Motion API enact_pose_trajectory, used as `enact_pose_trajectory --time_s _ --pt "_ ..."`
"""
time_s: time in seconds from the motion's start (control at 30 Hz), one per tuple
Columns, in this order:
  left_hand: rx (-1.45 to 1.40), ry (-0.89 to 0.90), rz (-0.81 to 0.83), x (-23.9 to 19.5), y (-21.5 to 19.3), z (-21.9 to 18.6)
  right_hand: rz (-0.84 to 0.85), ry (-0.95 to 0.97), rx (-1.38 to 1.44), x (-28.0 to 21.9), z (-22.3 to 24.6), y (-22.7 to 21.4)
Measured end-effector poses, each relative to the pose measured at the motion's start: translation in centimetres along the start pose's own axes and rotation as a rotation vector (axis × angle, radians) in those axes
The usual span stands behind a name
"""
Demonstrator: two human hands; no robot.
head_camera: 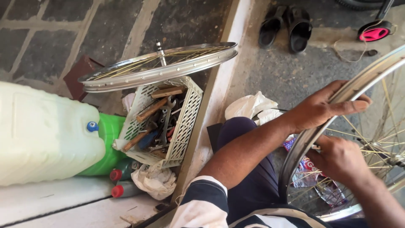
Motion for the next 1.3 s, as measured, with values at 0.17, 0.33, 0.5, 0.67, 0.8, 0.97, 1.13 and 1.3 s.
enact_pose_trajectory --time_s 0.17,0.33,0.5,0.67,0.8,0.97,1.13,1.3 --pt "-0.164 0.041 0.040 -0.6 0.1 -1.3 -0.378 -0.085 -0.103 -1.2 2.0 0.1" --pt "-0.136 0.032 0.058 -1.2 0.3 -3.2 0.509 0.272 0.566 -0.2 -2.0 1.2" --pt "-0.034 -0.046 0.032 -1.7 0.8 -5.7 0.080 0.061 0.475 0.1 0.5 -2.6" --pt "-0.024 -0.013 0.025 -1.4 0.9 -6.3 -0.574 -0.349 -0.066 -2.6 5.9 -4.7" --pt "0.000 -0.030 0.021 -1.6 0.6 -5.8 -0.324 -0.253 0.279 -2.8 3.4 -4.5" --pt "-0.001 -0.019 0.049 -1.3 1.0 -6.1 0.095 -0.242 0.628 -0.2 0.4 -4.6" --pt "0.028 -0.043 0.023 -1.7 1.1 -5.9 0.570 -0.001 0.580 0.9 -0.9 -1.1" --pt "0.004 -0.054 0.014 -1.6 1.0 -6.0 -0.404 -0.316 0.053 -2.4 5.3 -6.0"
Point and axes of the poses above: each hand's wrist, its own x-axis towards the middle knuckle, its own y-axis out of the palm, z = x × y, the point moved 8 cm from there along x, towards the middle knuckle, and after that the axes turned 5 degrees about z, right-handed, at the moved point
